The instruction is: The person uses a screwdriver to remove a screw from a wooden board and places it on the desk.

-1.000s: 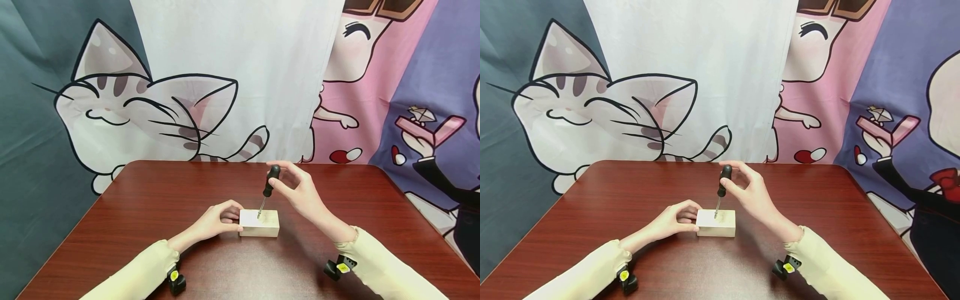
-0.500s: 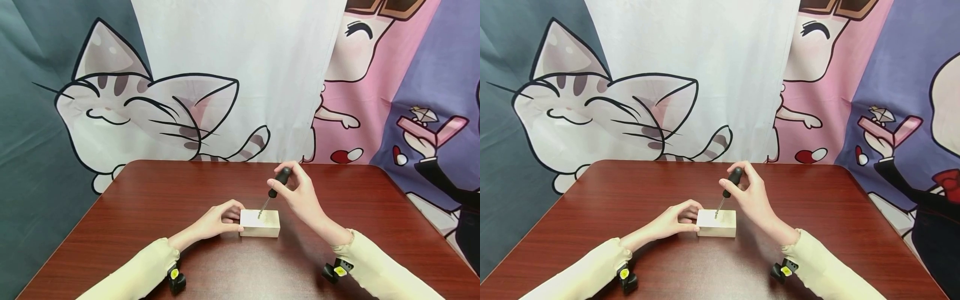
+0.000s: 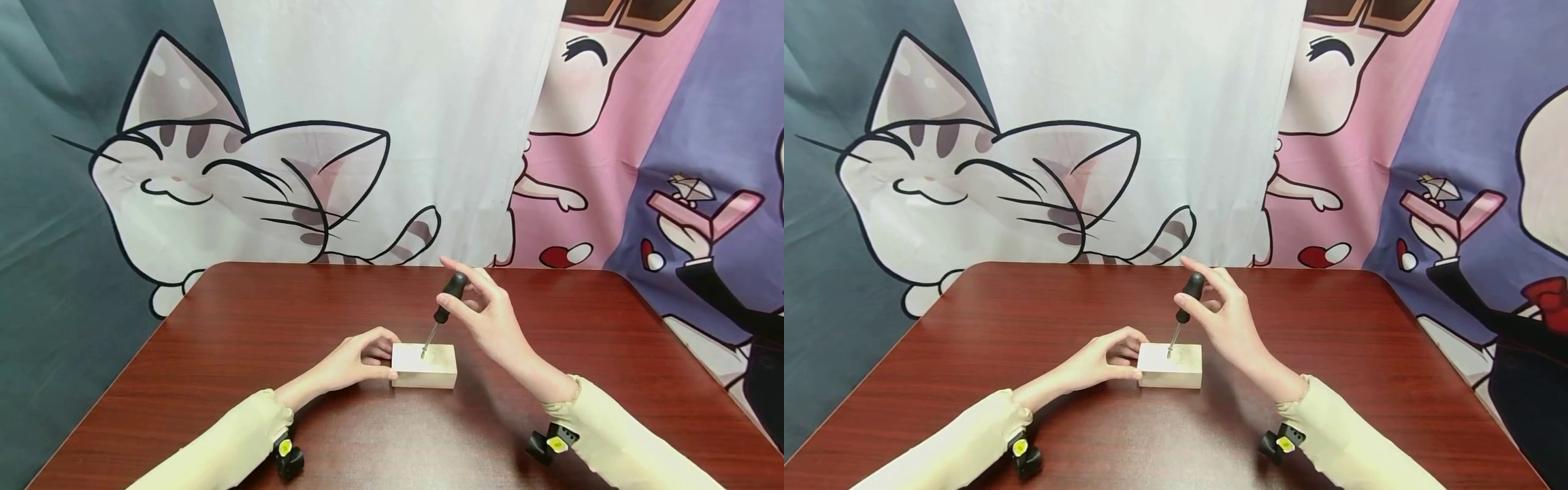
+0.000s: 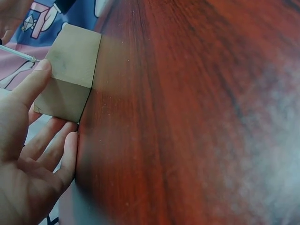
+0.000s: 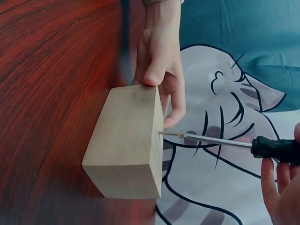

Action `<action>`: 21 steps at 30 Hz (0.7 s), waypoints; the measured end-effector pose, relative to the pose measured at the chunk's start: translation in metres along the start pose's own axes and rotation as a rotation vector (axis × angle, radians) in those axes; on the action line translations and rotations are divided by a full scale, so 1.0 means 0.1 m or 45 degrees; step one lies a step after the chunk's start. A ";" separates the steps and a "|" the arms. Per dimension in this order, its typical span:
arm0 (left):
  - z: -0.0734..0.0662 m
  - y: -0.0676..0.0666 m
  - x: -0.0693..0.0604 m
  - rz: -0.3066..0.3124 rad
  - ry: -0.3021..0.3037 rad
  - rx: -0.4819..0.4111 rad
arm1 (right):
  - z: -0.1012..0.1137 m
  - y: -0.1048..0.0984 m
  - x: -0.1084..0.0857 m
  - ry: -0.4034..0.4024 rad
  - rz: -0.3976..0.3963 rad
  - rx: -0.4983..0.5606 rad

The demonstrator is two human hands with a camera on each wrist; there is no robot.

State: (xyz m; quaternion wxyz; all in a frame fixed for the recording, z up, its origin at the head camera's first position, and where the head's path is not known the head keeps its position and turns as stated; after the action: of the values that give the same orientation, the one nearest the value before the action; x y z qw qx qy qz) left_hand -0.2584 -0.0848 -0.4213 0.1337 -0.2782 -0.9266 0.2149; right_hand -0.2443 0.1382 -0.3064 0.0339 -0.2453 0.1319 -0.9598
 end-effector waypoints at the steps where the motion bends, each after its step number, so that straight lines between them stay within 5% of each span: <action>1: 0.00 0.00 0.00 -0.001 0.000 0.001 | 0.00 -0.01 0.00 -0.005 0.004 -0.002; 21: 0.01 0.00 0.00 -0.009 -0.016 0.006 | 0.01 0.04 0.01 -0.068 0.023 0.124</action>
State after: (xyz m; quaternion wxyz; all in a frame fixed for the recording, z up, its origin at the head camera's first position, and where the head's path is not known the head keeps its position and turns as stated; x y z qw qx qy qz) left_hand -0.2591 -0.0851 -0.4223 0.1293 -0.2731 -0.9279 0.2184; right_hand -0.2444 0.1336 -0.3067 0.0580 -0.2675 0.0865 -0.9579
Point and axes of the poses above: each hand's wrist, its own x-axis towards the middle knuckle, its own y-axis out of the palm, z = x × y, the point moved 5 cm from there along x, towards the middle knuckle, and after that the axes turned 2 degrees about -z, right-handed, at the moved point
